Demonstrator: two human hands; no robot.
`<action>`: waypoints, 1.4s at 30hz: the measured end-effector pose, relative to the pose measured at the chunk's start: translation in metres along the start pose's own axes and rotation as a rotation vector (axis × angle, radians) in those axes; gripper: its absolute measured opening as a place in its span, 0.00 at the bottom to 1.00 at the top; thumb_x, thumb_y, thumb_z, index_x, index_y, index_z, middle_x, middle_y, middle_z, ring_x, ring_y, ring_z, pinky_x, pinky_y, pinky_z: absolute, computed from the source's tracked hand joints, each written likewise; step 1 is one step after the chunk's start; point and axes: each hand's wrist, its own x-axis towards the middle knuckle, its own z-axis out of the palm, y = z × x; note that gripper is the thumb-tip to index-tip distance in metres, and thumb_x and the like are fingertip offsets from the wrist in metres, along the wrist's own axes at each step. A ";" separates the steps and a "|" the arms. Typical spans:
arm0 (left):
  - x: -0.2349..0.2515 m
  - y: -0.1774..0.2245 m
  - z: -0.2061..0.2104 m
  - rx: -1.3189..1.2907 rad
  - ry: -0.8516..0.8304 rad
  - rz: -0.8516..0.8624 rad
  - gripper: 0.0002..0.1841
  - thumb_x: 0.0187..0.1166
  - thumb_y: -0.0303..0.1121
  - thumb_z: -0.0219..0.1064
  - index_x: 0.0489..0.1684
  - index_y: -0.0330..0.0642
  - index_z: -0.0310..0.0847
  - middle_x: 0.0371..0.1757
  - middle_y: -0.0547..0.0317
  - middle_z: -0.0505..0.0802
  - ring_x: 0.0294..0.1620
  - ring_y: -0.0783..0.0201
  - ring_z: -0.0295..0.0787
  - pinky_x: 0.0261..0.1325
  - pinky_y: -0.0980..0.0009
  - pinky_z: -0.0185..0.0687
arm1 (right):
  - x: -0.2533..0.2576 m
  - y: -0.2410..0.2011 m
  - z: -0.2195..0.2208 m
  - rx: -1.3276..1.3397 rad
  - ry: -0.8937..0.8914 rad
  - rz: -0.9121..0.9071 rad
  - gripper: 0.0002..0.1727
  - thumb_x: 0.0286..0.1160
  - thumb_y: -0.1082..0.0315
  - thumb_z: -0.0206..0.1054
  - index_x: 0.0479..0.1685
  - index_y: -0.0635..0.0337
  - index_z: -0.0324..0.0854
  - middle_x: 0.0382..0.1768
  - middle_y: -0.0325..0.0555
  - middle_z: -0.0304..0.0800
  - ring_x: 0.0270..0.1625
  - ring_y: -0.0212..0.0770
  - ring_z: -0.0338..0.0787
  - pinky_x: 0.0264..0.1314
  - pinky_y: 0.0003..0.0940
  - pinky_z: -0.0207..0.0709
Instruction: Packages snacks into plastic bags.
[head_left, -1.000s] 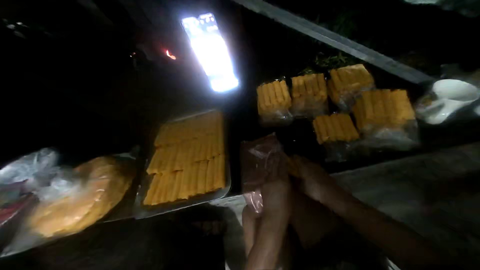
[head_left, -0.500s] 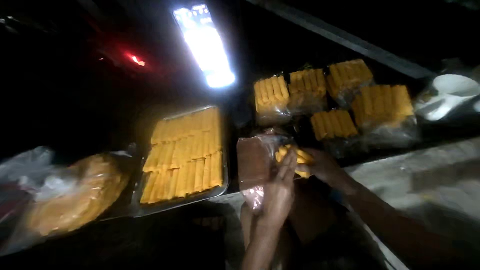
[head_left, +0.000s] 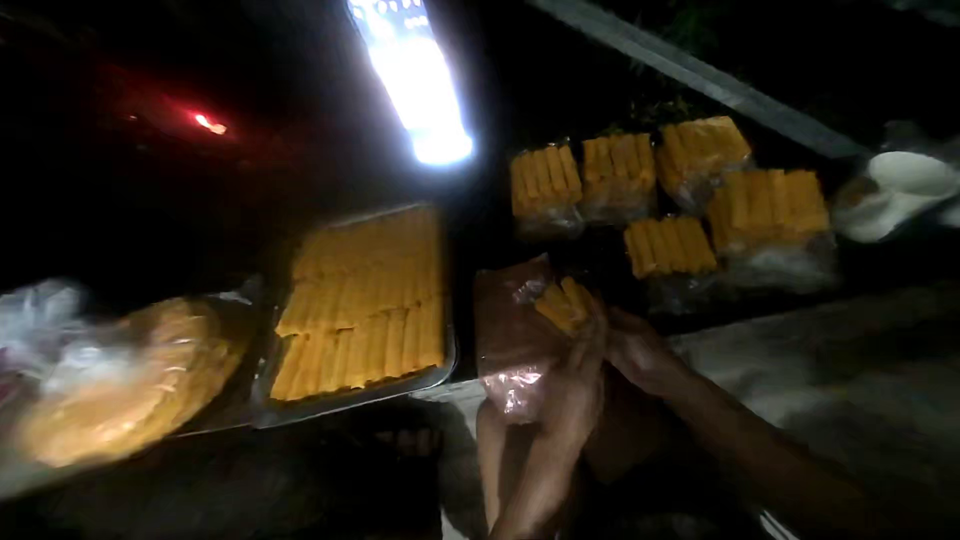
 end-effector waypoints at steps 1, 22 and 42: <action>0.001 0.001 0.004 0.026 0.003 0.013 0.25 0.75 0.19 0.64 0.75 0.34 0.80 0.79 0.46 0.83 0.59 0.49 0.95 0.52 0.54 0.92 | 0.001 0.000 0.006 -0.018 0.064 -0.015 0.18 0.90 0.72 0.50 0.72 0.72 0.71 0.54 0.49 0.86 0.53 0.31 0.88 0.58 0.28 0.84; 0.054 -0.048 -0.059 0.101 -0.015 -0.445 0.22 0.90 0.39 0.56 0.75 0.34 0.78 0.71 0.36 0.86 0.73 0.42 0.83 0.78 0.44 0.73 | 0.013 -0.005 -0.020 -0.757 0.152 -0.103 0.29 0.87 0.72 0.57 0.88 0.63 0.61 0.62 0.63 0.87 0.54 0.49 0.93 0.59 0.43 0.88; 0.133 -0.040 -0.033 -0.141 -0.319 -0.640 0.26 0.85 0.45 0.66 0.71 0.32 0.77 0.59 0.38 0.89 0.61 0.48 0.87 0.68 0.48 0.80 | 0.012 -0.003 -0.033 -1.225 0.109 -0.026 0.31 0.90 0.55 0.55 0.91 0.50 0.62 0.69 0.63 0.86 0.64 0.66 0.89 0.67 0.65 0.78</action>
